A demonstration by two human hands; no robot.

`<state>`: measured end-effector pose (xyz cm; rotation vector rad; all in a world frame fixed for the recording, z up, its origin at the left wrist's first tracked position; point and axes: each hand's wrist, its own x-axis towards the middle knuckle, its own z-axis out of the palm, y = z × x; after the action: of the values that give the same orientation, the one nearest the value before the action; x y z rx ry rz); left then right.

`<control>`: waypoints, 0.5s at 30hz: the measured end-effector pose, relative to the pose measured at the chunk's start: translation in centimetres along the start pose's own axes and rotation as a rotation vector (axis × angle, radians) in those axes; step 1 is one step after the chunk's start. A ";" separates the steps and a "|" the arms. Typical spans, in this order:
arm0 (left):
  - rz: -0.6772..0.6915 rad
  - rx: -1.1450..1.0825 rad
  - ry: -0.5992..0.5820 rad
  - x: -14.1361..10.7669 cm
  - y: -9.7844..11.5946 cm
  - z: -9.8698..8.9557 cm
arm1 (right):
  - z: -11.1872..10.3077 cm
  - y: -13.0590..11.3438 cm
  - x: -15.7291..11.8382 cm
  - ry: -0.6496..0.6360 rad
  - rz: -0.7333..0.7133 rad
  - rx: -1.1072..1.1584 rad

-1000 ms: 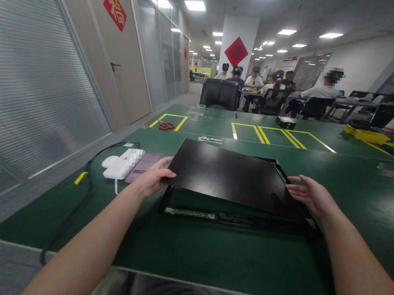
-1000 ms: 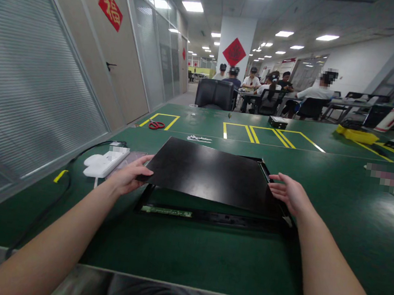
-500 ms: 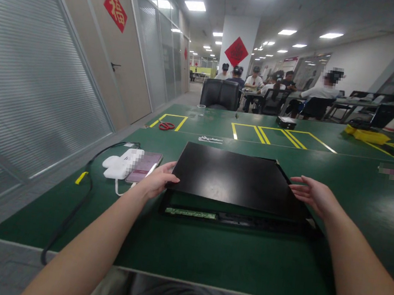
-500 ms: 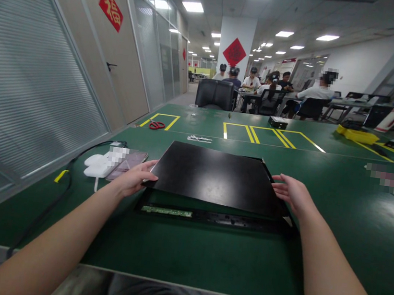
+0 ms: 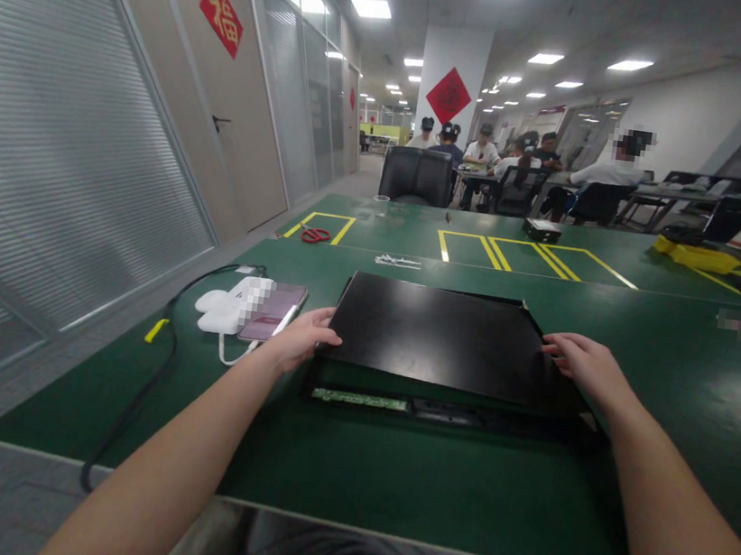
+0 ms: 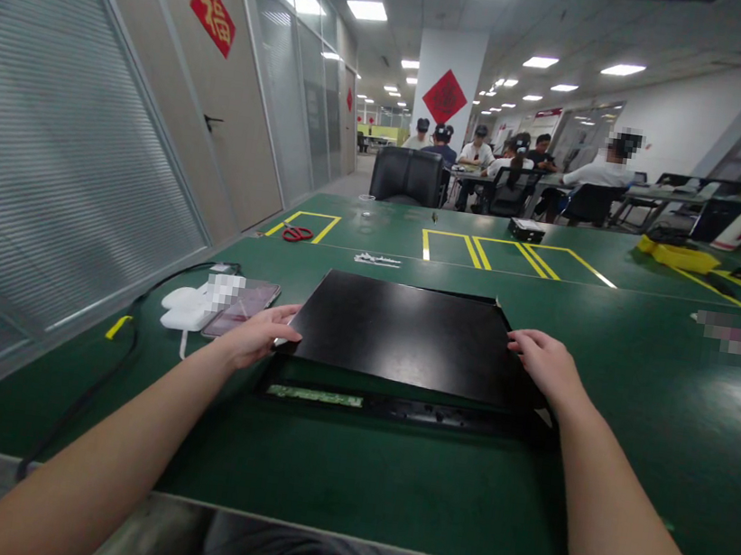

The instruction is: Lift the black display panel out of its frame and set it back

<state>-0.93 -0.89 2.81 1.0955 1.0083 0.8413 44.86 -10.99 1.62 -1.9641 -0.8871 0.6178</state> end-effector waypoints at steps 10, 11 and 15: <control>-0.004 0.001 0.052 -0.3 0.2 0.3 | 0.1 0.4 0.1 -0.001 -0.053 -0.100; -0.008 0.000 0.058 -0.3 0.2 0.3 | 0.0 0.4 0.2 0.002 -0.055 -0.107; -0.013 0.016 0.081 -0.2 0.0 0.2 | -0.1 1.1 0.8 0.013 -0.118 -0.208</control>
<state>-0.80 -1.14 2.84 1.0740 1.0904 0.8742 45.84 -10.81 0.65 -2.0788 -1.0875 0.4588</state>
